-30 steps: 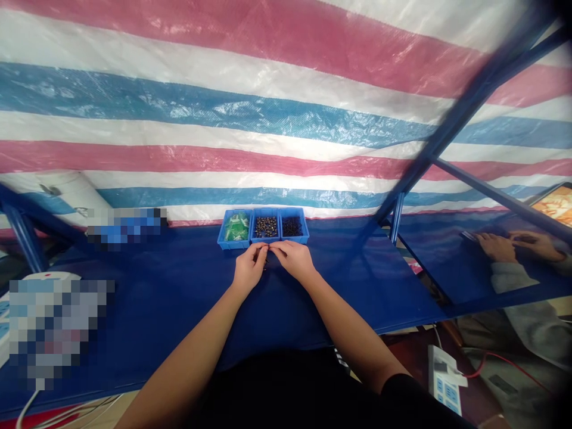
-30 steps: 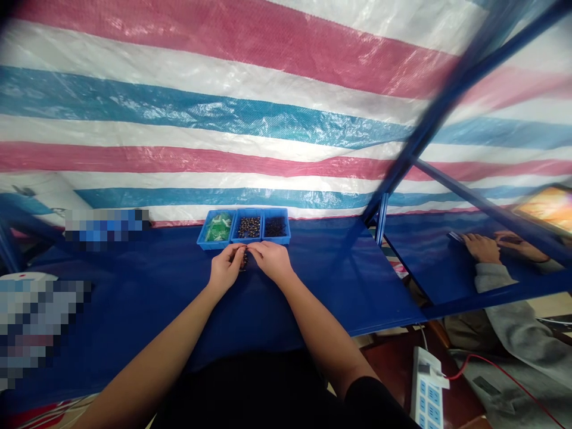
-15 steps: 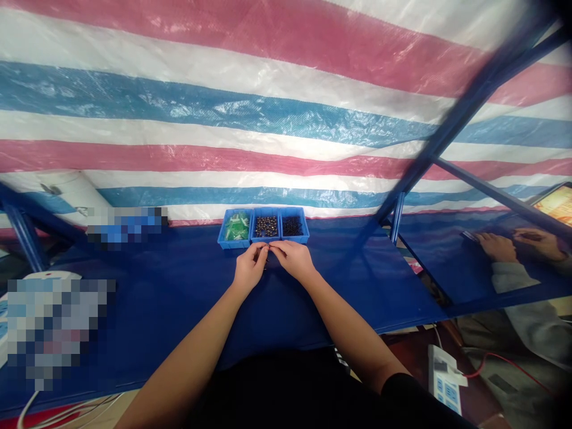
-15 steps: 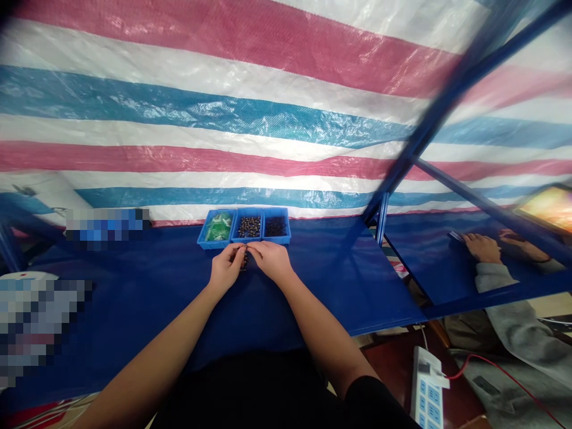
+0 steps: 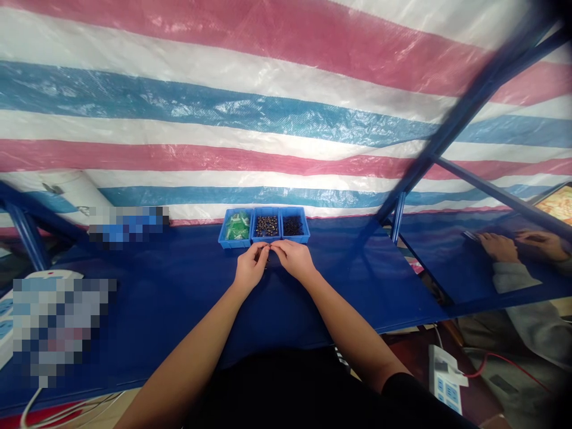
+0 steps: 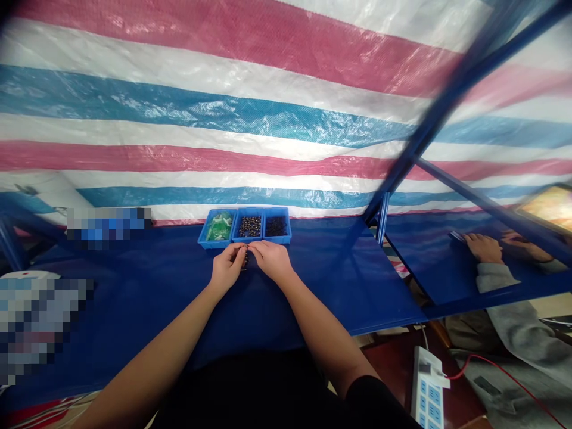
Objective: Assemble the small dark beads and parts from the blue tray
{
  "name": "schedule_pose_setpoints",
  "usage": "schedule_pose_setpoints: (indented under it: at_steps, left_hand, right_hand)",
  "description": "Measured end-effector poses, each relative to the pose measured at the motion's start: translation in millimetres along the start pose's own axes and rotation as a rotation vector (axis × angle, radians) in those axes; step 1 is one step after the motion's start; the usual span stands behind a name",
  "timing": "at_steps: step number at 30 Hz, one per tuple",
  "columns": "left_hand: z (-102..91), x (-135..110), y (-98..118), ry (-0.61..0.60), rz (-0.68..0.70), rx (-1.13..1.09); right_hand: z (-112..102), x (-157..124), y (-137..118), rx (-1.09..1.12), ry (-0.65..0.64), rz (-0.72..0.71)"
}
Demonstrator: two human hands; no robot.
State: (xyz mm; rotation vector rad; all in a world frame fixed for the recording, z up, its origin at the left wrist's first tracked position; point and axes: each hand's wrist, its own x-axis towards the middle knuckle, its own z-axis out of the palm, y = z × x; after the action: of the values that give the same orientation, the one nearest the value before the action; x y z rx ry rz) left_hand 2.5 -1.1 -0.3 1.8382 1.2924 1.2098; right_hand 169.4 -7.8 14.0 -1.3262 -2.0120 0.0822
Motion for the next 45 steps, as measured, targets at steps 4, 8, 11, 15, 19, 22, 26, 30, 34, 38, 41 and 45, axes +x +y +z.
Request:
schedule_pose_setpoints:
  at_steps: [4,8,11,15,19,22,26,30,34,38,41,45]
  left_hand:
    - [-0.4,0.2,1.0,0.01,-0.004,0.006]
    - [-0.6,0.4,2.2,0.018,-0.004,0.007]
    - [0.0,0.2,2.2,0.007,-0.002,0.005]
    - [0.5,0.1,1.6,0.01,0.008,0.004]
    - [-0.2,0.4,1.8,0.009,0.005,0.026]
    - [-1.0,0.5,2.2,0.01,0.0,0.021]
    - [-1.3,0.6,2.2,0.021,0.001,0.005]
    - [-1.2,0.7,2.4,0.013,-0.001,-0.003]
    - [-1.4,0.8,3.4,0.012,-0.004,0.007]
    - [-1.9,0.8,4.1,0.01,-0.004,0.009]
    - [-2.6,0.7,5.3,0.015,-0.007,-0.001]
    - [-3.3,0.1,9.6,0.031,-0.005,-0.016]
  right_hand:
    - [2.0,0.1,0.2,0.022,0.006,0.002]
    - [2.9,0.0,-0.2,0.028,0.013,0.016]
    - [2.0,-0.1,-0.4,0.017,0.004,0.021]
    - [-0.2,0.0,-0.6,0.007,0.004,0.007]
    - [0.1,-0.1,-0.6,0.007,0.007,-0.014]
    - [3.0,-0.3,0.5,0.01,0.027,-0.009]
    - [6.4,-0.7,2.1,0.026,0.06,-0.017]
    - [4.0,-0.5,0.9,0.045,0.04,-0.007]
    - [-1.5,0.9,-3.0,0.062,-0.01,0.023]
    - [-1.8,1.7,-5.0,0.062,-0.03,0.049]
    - [1.4,-0.6,-2.5,0.074,0.012,0.019]
    - [5.8,-3.9,3.7,0.078,0.25,0.022]
